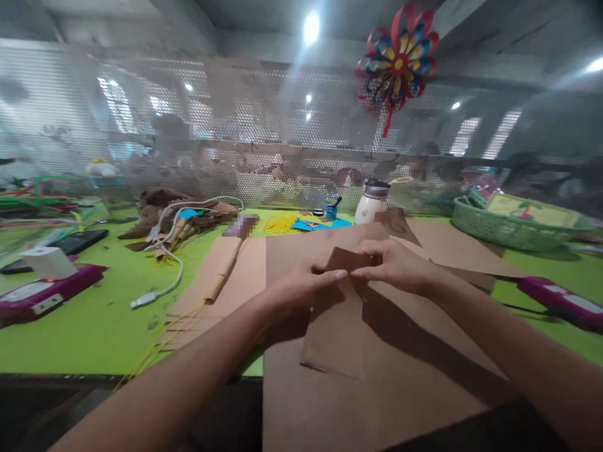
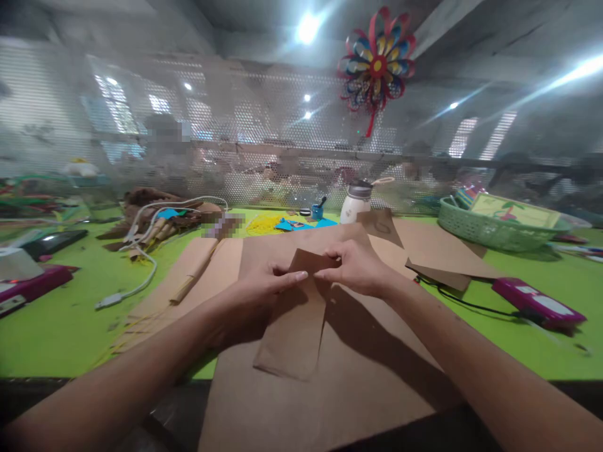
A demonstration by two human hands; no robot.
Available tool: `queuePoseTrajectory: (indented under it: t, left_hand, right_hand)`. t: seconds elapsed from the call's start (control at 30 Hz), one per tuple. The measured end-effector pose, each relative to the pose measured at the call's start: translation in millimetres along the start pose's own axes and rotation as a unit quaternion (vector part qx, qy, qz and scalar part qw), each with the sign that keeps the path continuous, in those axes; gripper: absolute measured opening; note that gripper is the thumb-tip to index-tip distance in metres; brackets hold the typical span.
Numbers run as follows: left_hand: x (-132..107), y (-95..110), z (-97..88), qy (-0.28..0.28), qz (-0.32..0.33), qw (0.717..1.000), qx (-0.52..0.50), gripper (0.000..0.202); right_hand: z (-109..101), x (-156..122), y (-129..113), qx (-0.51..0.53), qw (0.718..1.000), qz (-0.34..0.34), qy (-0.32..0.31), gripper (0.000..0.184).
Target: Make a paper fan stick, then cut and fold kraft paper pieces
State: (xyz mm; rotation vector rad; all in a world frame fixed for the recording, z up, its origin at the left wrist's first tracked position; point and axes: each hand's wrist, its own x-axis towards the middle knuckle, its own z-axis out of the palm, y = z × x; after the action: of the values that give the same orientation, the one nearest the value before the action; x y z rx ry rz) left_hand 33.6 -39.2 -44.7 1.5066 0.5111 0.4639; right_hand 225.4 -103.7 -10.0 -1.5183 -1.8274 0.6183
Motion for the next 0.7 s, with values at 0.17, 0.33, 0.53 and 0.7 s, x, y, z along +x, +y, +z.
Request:
queuePoseTrajectory:
  t: [0.17,0.33,0.53,0.7]
  left_hand:
    - [0.3,4.6,-10.7,0.119,0.006,0.978,-0.172,0.03]
    - [12.0,1.4,-24.2,0.206,0.04,0.959,-0.189,0.016]
    - [13.8,-1.5,-22.0,0.193,0.013,0.969,-0.153,0.019]
    - [14.4,-4.7,-22.7,0.13,0.017,0.967,-0.22,0.023]
  right_hand:
    - [17.5,32.5,-5.0,0.256,0.957,0.024,0.133,0.028]
    - [51.2,31.2,12.6,0.362,0.921,0.114,0.087,0.04]
    - [71.1,26.9,23.5,0.404,0.909,0.095,0.033,0.029]
    - [70.6,30.3,26.4,0.418,0.901,0.099,0.059,0.033]
